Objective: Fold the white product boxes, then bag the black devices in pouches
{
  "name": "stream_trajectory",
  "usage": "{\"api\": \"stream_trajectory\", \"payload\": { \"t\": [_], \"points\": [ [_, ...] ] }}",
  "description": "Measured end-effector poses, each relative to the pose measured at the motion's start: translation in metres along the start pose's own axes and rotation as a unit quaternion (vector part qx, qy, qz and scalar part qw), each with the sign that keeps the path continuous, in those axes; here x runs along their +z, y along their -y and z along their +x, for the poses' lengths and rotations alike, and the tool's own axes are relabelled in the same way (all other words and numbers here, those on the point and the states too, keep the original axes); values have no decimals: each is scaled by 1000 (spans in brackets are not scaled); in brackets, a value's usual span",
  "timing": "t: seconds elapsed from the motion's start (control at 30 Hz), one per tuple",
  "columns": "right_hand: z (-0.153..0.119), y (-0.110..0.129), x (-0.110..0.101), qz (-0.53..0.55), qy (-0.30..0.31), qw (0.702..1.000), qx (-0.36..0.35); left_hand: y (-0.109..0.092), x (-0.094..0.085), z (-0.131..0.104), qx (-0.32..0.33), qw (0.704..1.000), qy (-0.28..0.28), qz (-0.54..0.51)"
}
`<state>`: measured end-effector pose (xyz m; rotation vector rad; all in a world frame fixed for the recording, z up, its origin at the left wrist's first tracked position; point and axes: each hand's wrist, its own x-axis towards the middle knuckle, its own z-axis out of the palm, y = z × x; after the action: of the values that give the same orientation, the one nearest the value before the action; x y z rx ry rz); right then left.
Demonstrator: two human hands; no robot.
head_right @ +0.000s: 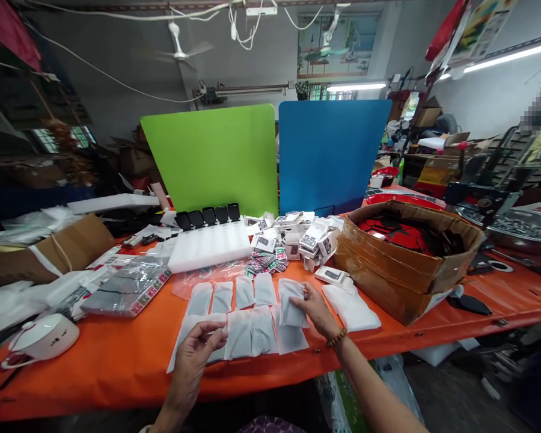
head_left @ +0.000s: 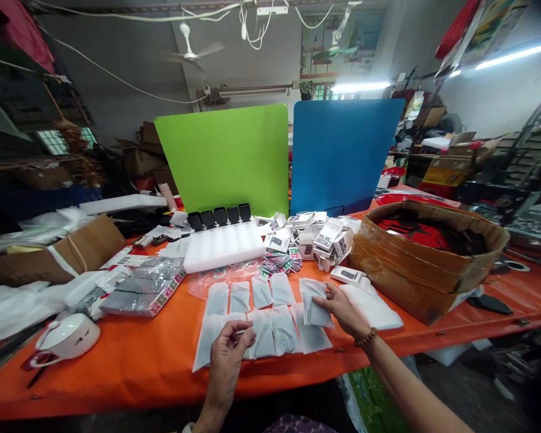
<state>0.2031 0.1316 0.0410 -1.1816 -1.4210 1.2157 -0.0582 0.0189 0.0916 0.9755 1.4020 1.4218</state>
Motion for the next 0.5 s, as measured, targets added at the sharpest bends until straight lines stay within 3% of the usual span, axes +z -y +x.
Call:
{"api": "stream_trajectory", "payload": {
  "t": [0.13,0.23,0.4,0.5],
  "points": [
    [61,-16,-7,-82,-6,997,-2,17,-15,13,-46,998,-40,5],
    [88,-26,0,-143,-4,990,-4,34,-19,23,-90,995,-41,3],
    [97,-34,13,-262,-23,964,-38,55,-25,38,-91,993,-64,39],
    [89,-26,7,-320,-51,941,-98,62,-36,43,-41,984,-139,107]
  ]
}}
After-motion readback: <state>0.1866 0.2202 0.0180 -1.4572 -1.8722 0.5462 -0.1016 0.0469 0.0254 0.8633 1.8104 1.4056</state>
